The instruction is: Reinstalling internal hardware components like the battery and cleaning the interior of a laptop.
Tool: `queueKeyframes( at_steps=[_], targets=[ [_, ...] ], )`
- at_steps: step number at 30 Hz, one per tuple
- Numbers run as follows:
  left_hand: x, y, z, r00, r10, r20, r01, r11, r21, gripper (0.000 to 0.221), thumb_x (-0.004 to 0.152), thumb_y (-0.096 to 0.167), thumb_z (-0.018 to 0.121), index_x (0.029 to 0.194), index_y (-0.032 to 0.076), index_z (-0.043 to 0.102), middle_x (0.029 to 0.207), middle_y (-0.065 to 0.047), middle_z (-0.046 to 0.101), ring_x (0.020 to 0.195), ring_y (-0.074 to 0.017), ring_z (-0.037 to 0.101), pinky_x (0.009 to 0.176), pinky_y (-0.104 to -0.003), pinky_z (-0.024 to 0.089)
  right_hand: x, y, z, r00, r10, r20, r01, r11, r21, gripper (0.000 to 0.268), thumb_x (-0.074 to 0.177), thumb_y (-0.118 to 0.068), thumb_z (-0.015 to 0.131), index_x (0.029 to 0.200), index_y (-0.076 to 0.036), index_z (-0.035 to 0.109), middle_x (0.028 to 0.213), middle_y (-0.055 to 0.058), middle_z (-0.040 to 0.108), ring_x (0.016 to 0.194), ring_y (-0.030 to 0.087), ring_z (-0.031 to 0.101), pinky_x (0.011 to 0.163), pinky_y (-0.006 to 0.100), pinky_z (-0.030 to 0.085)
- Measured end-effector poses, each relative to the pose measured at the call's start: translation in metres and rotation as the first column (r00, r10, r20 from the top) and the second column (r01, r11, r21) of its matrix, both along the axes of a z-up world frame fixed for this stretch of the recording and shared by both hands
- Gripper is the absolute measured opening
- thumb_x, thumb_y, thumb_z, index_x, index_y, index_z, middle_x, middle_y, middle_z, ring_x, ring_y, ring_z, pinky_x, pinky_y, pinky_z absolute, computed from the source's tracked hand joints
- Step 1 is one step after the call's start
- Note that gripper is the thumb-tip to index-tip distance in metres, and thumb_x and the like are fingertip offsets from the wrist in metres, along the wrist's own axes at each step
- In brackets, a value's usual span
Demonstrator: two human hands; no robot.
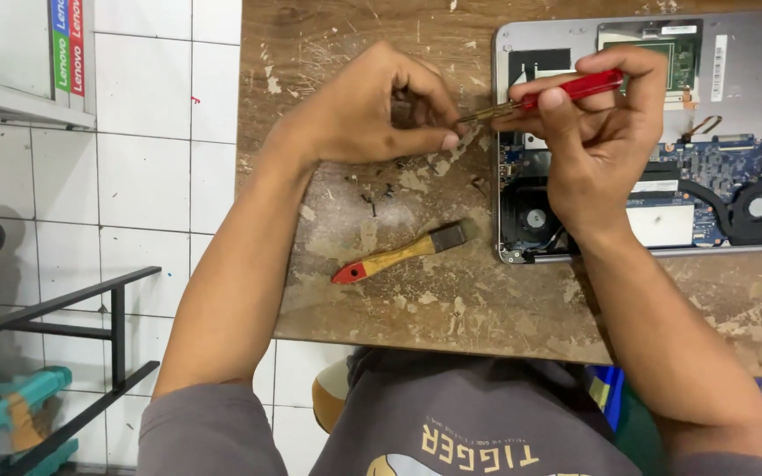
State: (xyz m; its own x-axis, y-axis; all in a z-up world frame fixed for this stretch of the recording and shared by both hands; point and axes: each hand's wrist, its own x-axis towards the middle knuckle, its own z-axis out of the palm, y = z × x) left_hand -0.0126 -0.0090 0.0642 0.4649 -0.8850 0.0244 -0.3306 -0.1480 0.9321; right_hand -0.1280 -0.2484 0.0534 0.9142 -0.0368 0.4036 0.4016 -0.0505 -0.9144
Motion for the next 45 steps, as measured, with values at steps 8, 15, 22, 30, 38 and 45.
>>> queueKeyframes(
  at_steps=[8, 15, 22, 30, 38, 45],
  targets=[
    [-0.002, 0.000, 0.004, 0.998, 0.054, 0.036, -0.054, 0.999, 0.001, 0.014, 0.100, 0.002, 0.086, 0.111, 0.009, 0.084, 0.101, -0.006, 0.082, 0.078, -0.0119, 0.070, 0.063, -0.016, 0.058, 0.001, -0.003, 0.000, 1.000, -0.021, 0.004, 0.021, 1.000, -0.013, 0.023, 0.126, -0.007, 0.058, 0.134, -0.009, 0.036, 0.114, 0.031, 0.068, 0.110, 0.039, 0.076, 0.091, 0.052, 0.074],
    [-0.005, -0.003, 0.005, 0.991, 0.124, 0.049, -0.119, 0.988, -0.099, 0.023, 0.092, 0.001, 0.094, 0.106, 0.011, 0.078, 0.114, -0.008, 0.084, 0.106, -0.0201, 0.084, 0.098, -0.031, 0.073, 0.001, -0.003, 0.000, 1.000, -0.012, 0.001, 0.012, 1.000, -0.025, 0.022, 0.126, -0.004, 0.055, 0.135, -0.007, 0.035, 0.111, 0.031, 0.068, 0.105, 0.040, 0.076, 0.089, 0.055, 0.075],
    [-0.006, -0.005, 0.005, 0.990, 0.122, 0.074, -0.111, 0.985, -0.131, 0.014, 0.096, 0.001, 0.094, 0.098, 0.011, 0.084, 0.101, -0.006, 0.085, 0.089, -0.0175, 0.078, 0.083, -0.024, 0.071, 0.001, -0.003, 0.002, 1.000, -0.016, -0.027, 0.016, 0.999, -0.028, 0.022, 0.126, -0.004, 0.054, 0.135, -0.006, 0.034, 0.111, 0.032, 0.069, 0.102, 0.042, 0.077, 0.088, 0.055, 0.075],
    [-0.006, -0.004, 0.003, 0.986, 0.129, 0.105, -0.121, 0.989, -0.083, 0.007, 0.101, 0.004, 0.089, 0.104, 0.009, 0.085, 0.099, -0.008, 0.087, 0.066, -0.0110, 0.067, 0.052, -0.017, 0.052, 0.002, -0.005, 0.005, 0.997, -0.041, 0.069, 0.044, 0.998, -0.053, 0.020, 0.127, -0.001, 0.053, 0.135, -0.006, 0.035, 0.109, 0.032, 0.067, 0.101, 0.043, 0.076, 0.088, 0.056, 0.075],
    [-0.006, -0.006, 0.003, 0.982, 0.138, 0.132, -0.133, 0.990, -0.041, 0.008, 0.099, 0.008, 0.089, 0.104, 0.012, 0.084, 0.106, -0.008, 0.088, 0.097, -0.0189, 0.083, 0.093, -0.030, 0.070, 0.001, -0.004, 0.002, 0.968, -0.106, 0.229, 0.154, 0.967, -0.201, 0.023, 0.126, -0.003, 0.058, 0.133, -0.004, 0.036, 0.099, 0.023, 0.062, 0.095, 0.038, 0.080, 0.080, 0.043, 0.070],
    [-0.007, -0.009, 0.001, 0.983, 0.169, 0.068, -0.164, 0.984, -0.068, 0.007, 0.099, 0.005, 0.089, 0.101, 0.010, 0.084, 0.102, -0.007, 0.087, 0.090, -0.0172, 0.081, 0.082, -0.023, 0.068, 0.000, -0.002, 0.004, 0.950, -0.095, 0.296, 0.164, 0.963, -0.215, 0.024, 0.123, 0.001, 0.059, 0.129, -0.003, 0.036, 0.102, 0.025, 0.062, 0.096, 0.040, 0.079, 0.083, 0.047, 0.072]
  ],
)
